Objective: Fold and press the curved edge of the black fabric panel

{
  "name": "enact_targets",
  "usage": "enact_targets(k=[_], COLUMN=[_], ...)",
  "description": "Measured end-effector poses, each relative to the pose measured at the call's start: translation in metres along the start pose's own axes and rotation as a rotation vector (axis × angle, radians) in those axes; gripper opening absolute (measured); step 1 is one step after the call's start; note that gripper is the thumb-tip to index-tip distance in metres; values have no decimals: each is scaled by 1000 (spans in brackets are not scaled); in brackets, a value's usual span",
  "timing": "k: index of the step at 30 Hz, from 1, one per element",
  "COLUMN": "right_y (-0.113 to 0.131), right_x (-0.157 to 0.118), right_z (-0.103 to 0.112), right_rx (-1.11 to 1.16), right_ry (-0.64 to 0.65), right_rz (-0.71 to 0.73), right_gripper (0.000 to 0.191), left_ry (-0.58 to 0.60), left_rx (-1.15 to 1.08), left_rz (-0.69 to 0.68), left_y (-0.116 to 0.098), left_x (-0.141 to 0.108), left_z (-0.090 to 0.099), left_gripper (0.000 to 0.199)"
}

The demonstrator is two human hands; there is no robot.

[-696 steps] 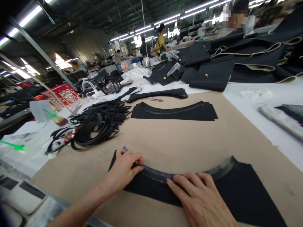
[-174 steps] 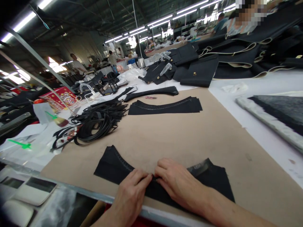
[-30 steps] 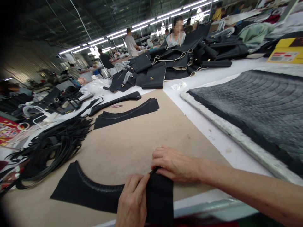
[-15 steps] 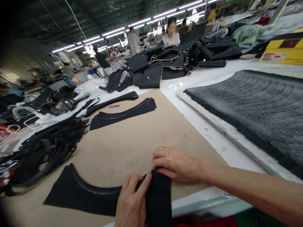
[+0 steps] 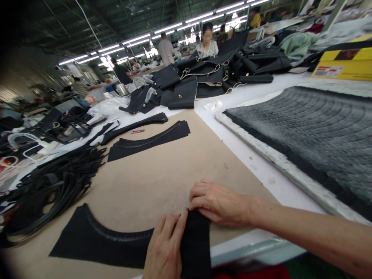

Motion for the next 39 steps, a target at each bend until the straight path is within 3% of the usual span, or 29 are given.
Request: enact_targets(k=[10,22,28,34,39], right_y=[-6,10,10,9,8], right_x=[-8,-5,-13,-23,-27], right_z=[7,-1,-9,-7,7], right_rx=[36,-194,-225,-267,-256], right_ry=[-92,-12,5,-70,-199], right_rz=[-114,-89,-133,-187,-232], right_gripper=[26,35,37,41,42], left_ry=[28,-39,-21,-27,-16], left_rx=[-2,46,41,98,100], left_rz=[10,6,-4,-19,-25], left_y=[1,-1,-1,-3,-4], left_x=[-4,-2,-3,-4,-4], left_z=[-9,0,-5,-5,-6], left_gripper=[63,56,52,52,52])
Point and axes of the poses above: each hand's wrist, its own x-axis towards the middle knuckle, its own z-axis out of the back of the hand, y = z × x, the point moved 8 cm from there along x, towards the middle knuckle, and after that the axes turned 3 degrees about y, right-handed, at the moved point
